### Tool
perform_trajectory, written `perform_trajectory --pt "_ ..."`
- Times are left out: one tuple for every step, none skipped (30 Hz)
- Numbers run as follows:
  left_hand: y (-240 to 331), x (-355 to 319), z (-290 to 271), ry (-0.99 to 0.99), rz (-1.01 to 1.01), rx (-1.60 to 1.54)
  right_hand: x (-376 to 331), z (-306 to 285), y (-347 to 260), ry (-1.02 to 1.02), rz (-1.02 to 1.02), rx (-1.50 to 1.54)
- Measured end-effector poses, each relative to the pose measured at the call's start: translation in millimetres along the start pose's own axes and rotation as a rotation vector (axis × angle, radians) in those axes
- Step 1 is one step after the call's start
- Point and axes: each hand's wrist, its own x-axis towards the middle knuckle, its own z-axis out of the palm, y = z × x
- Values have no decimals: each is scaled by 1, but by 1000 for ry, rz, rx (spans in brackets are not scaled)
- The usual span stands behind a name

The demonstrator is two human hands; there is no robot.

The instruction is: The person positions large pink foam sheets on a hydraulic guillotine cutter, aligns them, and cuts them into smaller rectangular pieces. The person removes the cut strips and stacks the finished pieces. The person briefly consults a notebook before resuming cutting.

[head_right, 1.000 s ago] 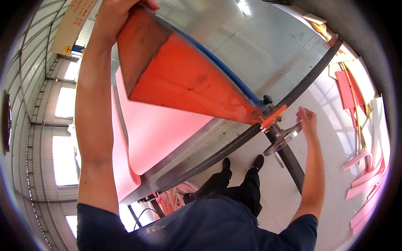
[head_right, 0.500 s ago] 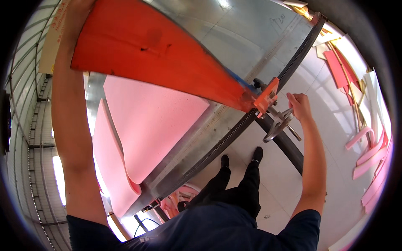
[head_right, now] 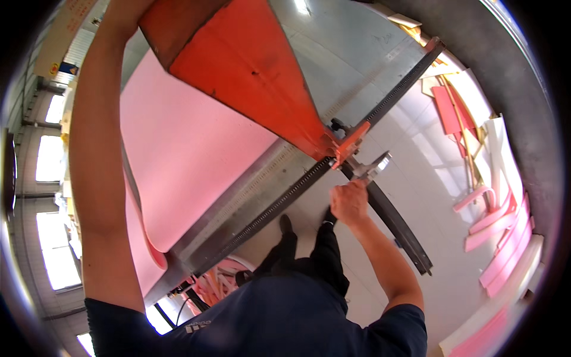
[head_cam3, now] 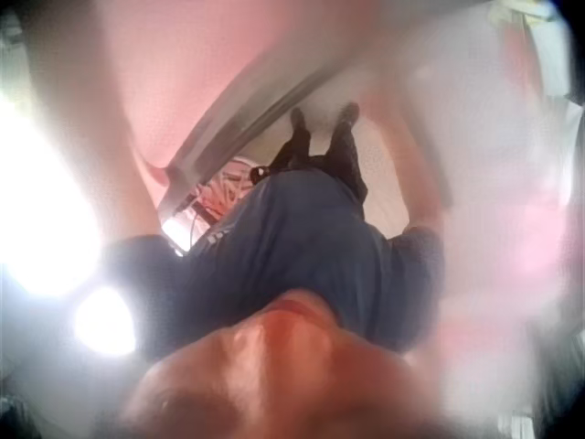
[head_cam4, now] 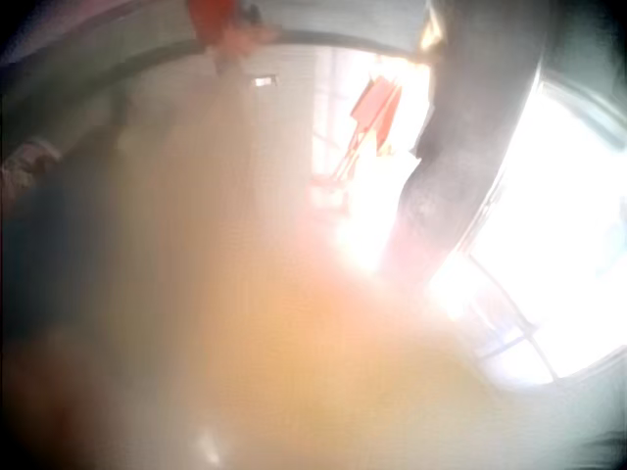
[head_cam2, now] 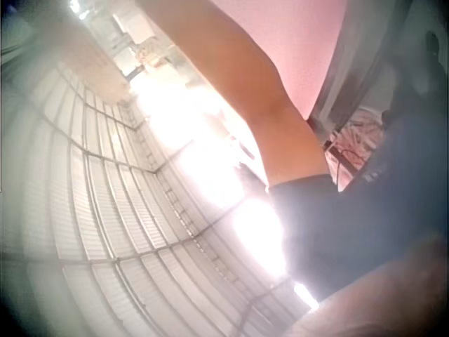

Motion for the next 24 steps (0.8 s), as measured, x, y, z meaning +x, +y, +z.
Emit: perform_trajectory --pt "-9 -6 4 51 42 -33 -4 -6 -3 18 -34 42" --pt "-19 -9 6 25 59 -58 -4 -12 -2 38 -63 86" --pt "-29 -10 4 1 74 -81 -4 -18 4 55 -94 133" --pt "-31 -8 -4 -26 111 -75 7 -18 15 142 9 136" --pt "-20 -15 -3 8 65 24 19 -19 31 228 110 141" --pt "-18 -18 -3 20 81 44 27 -17 55 279 240 137" --pt "-16 -20 -3 31 99 62 30 -14 82 333 371 130" --pt "-16 -21 -5 38 117 86 30 -9 106 165 552 327" --pt "-20 -17 -5 41 138 81 28 -6 129 -7 728 521" --pt "-28 -11 -5 45 156 78 25 0 147 -189 896 716" --pt "-33 -8 -4 47 174 76 19 9 159 -187 901 760" --pt "-30 -9 -1 31 184 35 12 17 170 -180 910 802" --pt "-27 -14 0 13 182 1 10 19 170 -185 916 850" --pt "-25 -17 0 -5 182 -35 9 20 172 -197 923 834" --pt "-28 -14 0 -7 174 -25 8 20 175 -206 931 817" --pt "-33 -9 -1 -8 165 -12 8 18 175 -217 937 801" --pt "-36 -8 -3 -8 152 3 15 14 162 -234 929 737" --pt "-39 -11 -5 -6 146 1 21 12 146 -249 921 672" --pt "-41 -14 -7 -2 143 -3 26 9 129 -262 913 605" --pt "-41 -16 -7 1 146 -11 22 11 121 -213 764 427" --pt "-38 -19 -8 9 160 -9 16 14 114 -165 614 251" --pt "-33 -25 -9 16 170 -5 11 17 107 -120 458 80" --pt "-33 -29 -10 25 177 2 11 16 94 -114 419 64" --pt "-36 -30 -11 13 151 -1 10 13 82 -108 380 48"
